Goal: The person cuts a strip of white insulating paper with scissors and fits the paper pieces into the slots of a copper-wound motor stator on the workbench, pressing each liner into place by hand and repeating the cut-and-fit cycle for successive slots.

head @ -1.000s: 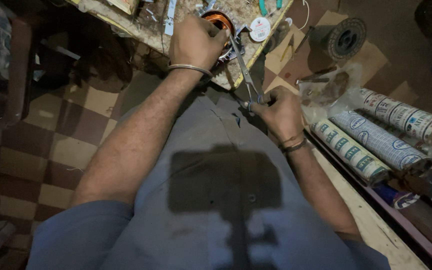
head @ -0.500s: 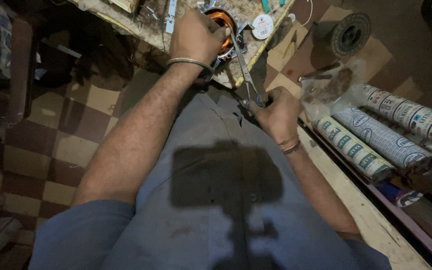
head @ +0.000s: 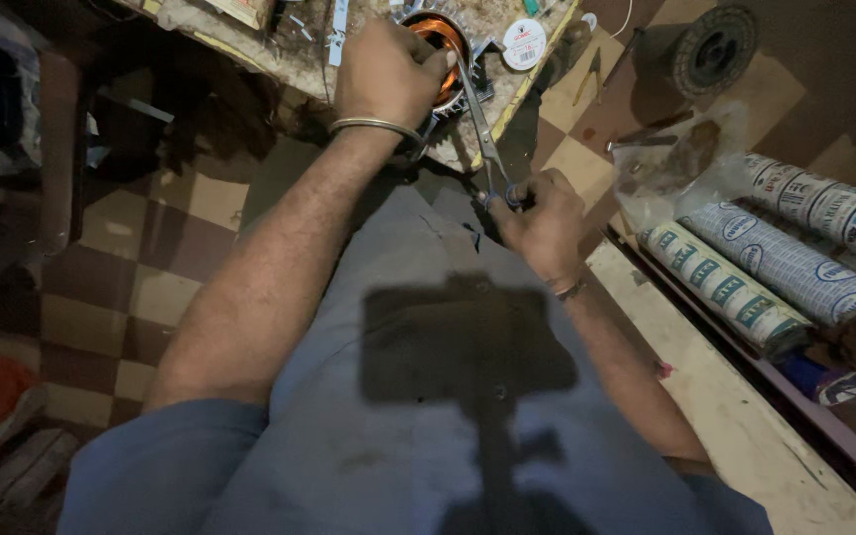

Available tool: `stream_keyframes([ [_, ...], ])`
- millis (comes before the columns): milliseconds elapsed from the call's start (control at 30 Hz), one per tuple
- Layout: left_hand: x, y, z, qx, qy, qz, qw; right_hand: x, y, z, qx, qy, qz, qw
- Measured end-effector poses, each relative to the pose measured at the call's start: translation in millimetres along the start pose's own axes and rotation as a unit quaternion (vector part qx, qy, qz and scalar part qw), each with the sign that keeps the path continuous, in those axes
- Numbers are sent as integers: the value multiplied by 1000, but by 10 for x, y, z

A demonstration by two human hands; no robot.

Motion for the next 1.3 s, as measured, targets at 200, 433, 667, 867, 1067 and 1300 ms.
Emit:
stream_keyframes([
  [200,2,3,13,-1,1,9,1000,-9,20,-14,-4,-10,-8,1000],
  [433,33,-2,31,0,6,8,1000,-91,-115,67,62,-19,12,998],
  [667,43,-6,43,-6,6,23,1000,-182,-217,135,79,-49,-18,996],
  [867,59,-63,-8,0,3,1,1000,-258,-182,239,113,-85,4,990],
  [1067,70,-76,-14,4,13,-4,1000,-301,-156,296,98,-62,68,991],
  [1300,71,-40,32,14,19,-20,1000,-316,-187,336,89,-57,83,991],
])
Point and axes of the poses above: each hand's wrist, its own x-axis away from the middle knuckle, its own z-axis out of the back of the hand, y = z × x, the point moved 2 cm from there along -x, towards the middle knuckle, and after that the axes turned 7 degrees about y, right-handed, at the moved point
